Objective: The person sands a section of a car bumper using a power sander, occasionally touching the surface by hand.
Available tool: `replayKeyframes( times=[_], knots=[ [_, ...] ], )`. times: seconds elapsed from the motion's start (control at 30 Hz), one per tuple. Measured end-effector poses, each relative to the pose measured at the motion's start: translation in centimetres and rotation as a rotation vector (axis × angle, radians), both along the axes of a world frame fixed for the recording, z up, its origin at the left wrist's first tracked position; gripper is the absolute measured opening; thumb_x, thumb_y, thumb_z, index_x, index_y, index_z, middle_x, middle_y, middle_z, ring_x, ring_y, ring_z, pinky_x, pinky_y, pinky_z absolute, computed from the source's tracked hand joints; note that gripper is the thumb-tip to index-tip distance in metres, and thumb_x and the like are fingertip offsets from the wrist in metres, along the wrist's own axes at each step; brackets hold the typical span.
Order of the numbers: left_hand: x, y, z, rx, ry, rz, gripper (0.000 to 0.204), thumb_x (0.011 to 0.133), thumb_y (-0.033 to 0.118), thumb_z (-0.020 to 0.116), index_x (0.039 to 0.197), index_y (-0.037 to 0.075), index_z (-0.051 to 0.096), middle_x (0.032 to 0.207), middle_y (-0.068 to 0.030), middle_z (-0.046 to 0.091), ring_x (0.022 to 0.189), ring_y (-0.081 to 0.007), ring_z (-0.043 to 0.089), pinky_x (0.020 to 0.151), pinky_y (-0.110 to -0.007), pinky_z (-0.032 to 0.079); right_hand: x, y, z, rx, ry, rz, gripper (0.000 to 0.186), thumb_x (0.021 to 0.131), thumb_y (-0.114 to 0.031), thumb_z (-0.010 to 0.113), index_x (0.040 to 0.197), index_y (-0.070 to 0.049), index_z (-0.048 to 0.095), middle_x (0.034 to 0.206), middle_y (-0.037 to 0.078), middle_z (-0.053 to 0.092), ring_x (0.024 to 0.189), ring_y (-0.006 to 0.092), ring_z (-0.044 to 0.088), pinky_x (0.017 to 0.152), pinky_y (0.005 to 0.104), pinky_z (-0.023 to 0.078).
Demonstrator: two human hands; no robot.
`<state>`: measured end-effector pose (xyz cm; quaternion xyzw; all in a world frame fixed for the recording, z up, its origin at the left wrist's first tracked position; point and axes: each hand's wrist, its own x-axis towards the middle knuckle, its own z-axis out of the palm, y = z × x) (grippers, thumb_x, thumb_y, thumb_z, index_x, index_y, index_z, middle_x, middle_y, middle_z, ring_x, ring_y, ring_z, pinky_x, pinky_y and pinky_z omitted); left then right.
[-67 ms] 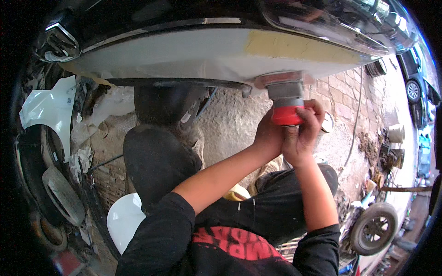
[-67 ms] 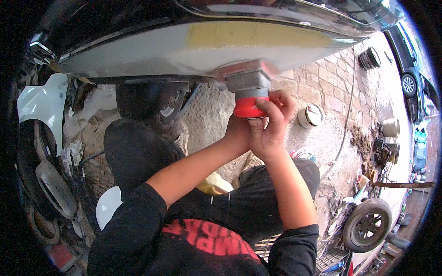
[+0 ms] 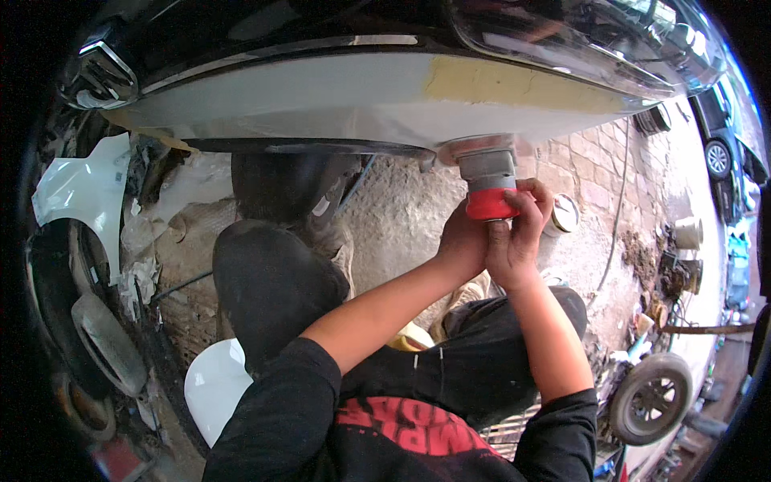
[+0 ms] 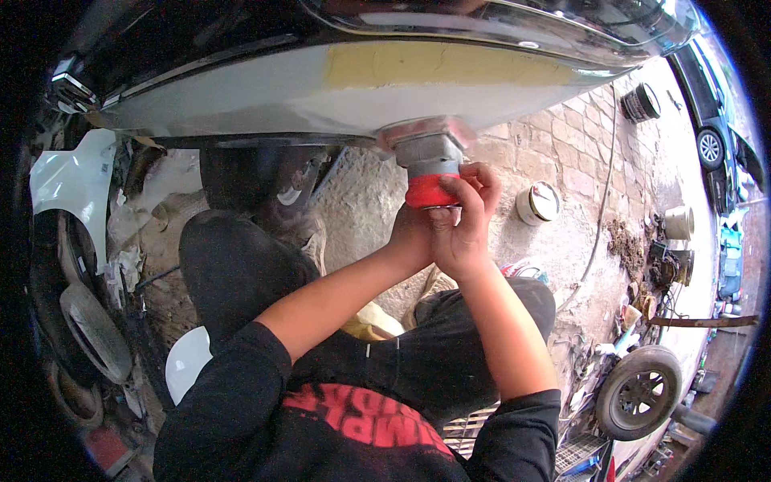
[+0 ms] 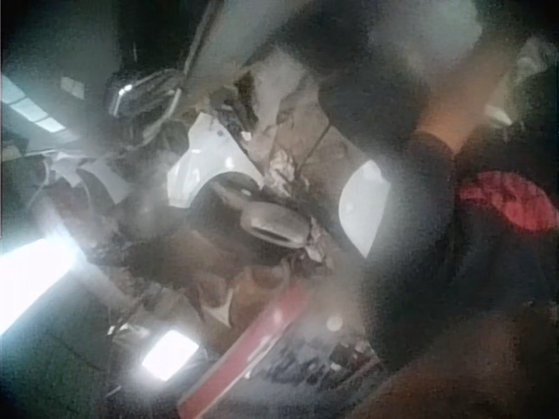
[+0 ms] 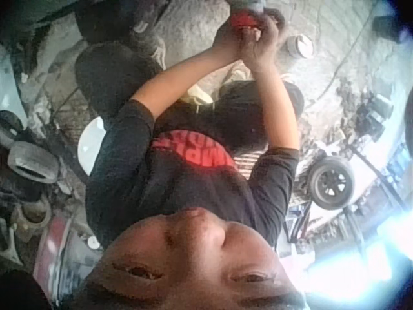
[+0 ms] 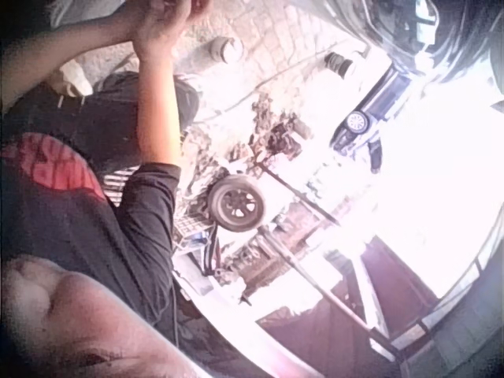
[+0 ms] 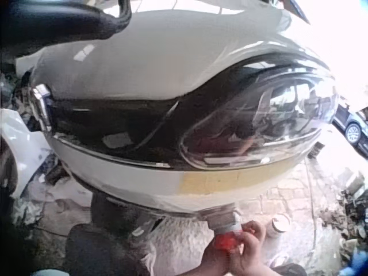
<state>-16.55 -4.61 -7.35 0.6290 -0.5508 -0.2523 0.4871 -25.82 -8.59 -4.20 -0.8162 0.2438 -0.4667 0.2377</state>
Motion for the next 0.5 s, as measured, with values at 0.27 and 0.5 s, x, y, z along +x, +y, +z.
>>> replayKeyframes(
  times=[0.27, 0.5],
  knots=[
    [0.9, -0.2, 4.6, -0.013, 0.012, -0.038, 0.042, 0.087, 0.037, 0.063, 0.122, 0.013, 0.058, 0.114, -0.0131, 0.066, 0.108, -0.0317, 0.064, 0.09, -0.042, 0.052, 1.4, -0.7, 4.4, -0.177, -0.228, -0.019, 0.044, 0.102, -0.04, 0.052, 0.13, -0.006, 0.045, 0.125, 0.022, 0.043, 0.111, 0.0309, 0.048, 0.098, 0.0444, 0.04],
    [-0.6, -0.2, 0.6, -0.003, 0.009, -0.04, 0.043, 0.088, 0.031, 0.062, 0.126, 0.012, 0.055, 0.118, -0.0137, 0.064, 0.111, -0.0315, 0.063, 0.09, -0.042, 0.052, -0.7, -0.3, 0.8, 0.014, 0.009, -0.006, 0.041, 0.099, -0.033, 0.06, 0.128, -0.006, 0.05, 0.129, 0.022, 0.039, 0.115, 0.0334, 0.048, 0.099, 0.0473, 0.043]
  ],
)
